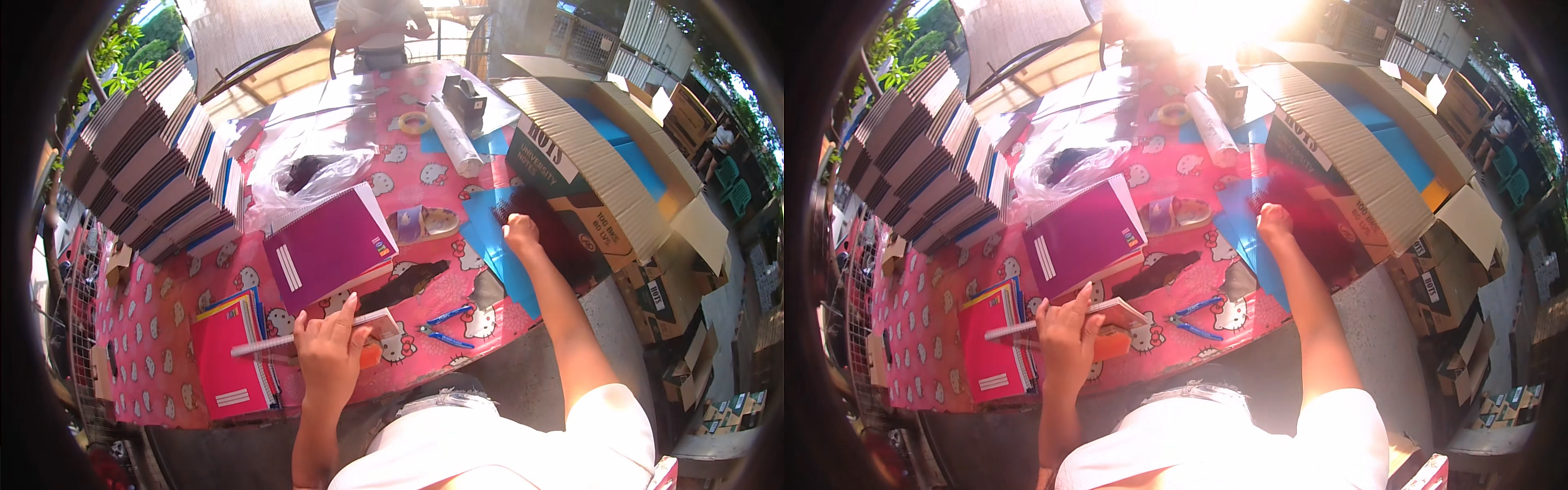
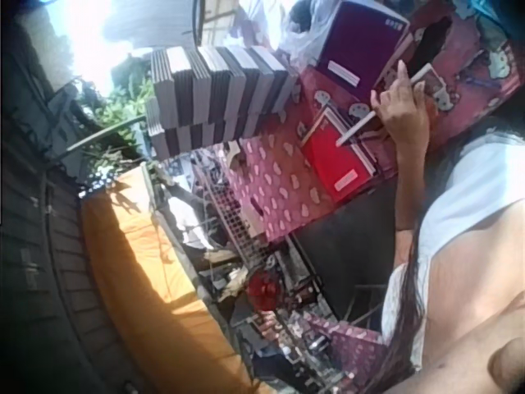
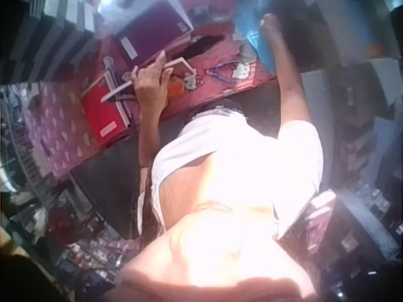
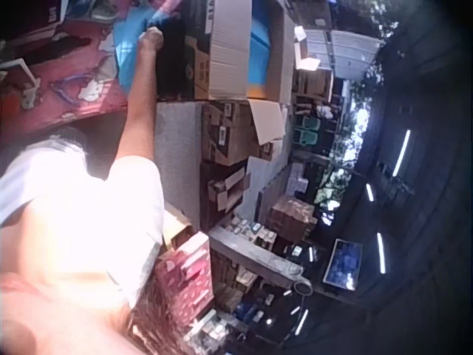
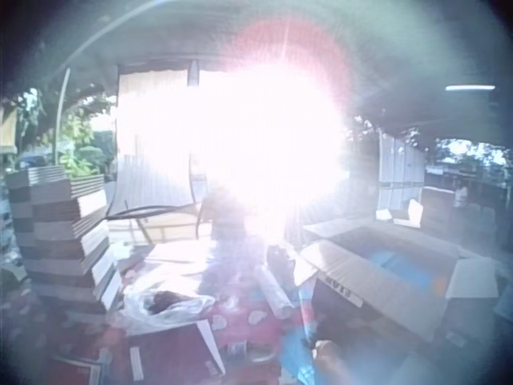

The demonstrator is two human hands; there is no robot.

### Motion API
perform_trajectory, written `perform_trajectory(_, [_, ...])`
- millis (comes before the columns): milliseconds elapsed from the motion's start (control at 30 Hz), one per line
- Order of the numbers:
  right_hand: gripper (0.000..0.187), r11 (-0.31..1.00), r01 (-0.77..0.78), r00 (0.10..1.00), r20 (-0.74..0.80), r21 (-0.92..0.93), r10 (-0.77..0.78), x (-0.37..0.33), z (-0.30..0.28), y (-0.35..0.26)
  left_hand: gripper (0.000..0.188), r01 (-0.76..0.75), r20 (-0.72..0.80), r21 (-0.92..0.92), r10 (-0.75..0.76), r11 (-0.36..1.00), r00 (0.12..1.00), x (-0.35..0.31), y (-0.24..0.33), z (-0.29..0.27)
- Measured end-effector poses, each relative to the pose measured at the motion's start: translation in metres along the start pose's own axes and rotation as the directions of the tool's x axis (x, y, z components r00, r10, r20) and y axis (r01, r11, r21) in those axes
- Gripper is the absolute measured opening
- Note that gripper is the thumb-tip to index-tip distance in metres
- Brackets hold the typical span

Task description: The person binds notebooks by aligning wire coils into pre-punched holes along the spine, trimming excess wire with a tool, and repeating the process for multiple notebooks on a workspace.

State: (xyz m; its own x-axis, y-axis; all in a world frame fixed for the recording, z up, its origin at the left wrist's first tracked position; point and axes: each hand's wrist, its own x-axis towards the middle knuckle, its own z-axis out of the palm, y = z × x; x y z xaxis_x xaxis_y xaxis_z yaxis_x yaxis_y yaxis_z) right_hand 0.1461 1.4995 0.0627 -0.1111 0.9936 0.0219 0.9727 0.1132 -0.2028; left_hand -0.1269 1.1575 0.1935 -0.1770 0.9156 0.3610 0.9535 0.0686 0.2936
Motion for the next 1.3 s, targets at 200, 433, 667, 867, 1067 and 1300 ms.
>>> perform_trajectory(200, [0.015,0.948,0.19,0.958,-0.261,0.255,-0.121,-0.019,0.002,0.007,0.012,-0.062,-0.311,-0.202,-0.005,0.977,0.95,0.015,0.005,0.005])
perform_trajectory(433, [0.035,0.998,0.026,0.991,-0.131,-0.059,-0.034,-0.04,0.028,-0.019,0.01,0.011,-0.22,-0.242,-0.066,0.97,0.973,0.008,0.001,0.009])
perform_trajectory(667, [0.028,0.965,0.153,0.961,-0.258,0.212,-0.096,-0.045,0.009,-0.025,0.01,0.038,-0.203,-0.263,-0.094,0.964,0.975,0.004,0.001,0.008])
perform_trajectory(867, [0.035,0.805,0.542,0.772,-0.52,0.239,-0.365,-0.07,-0.009,-0.039,0.014,0.058,-0.232,-0.28,-0.126,0.958,0.965,0.008,0.007,0.008])
perform_trajectory(1067, [0.027,0.338,0.567,0.701,-0.224,0.751,-0.677,-0.192,-0.091,-0.129,0.016,0.007,-0.245,-0.255,-0.071,0.967,0.967,0.006,0.004,0.01])
perform_trajectory(1300, [0.038,0.259,0.579,0.67,-0.269,0.773,-0.692,-0.18,-0.107,-0.132,0.015,0.027,-0.253,-0.271,-0.099,0.962,0.962,0.003,0.006,0.01])
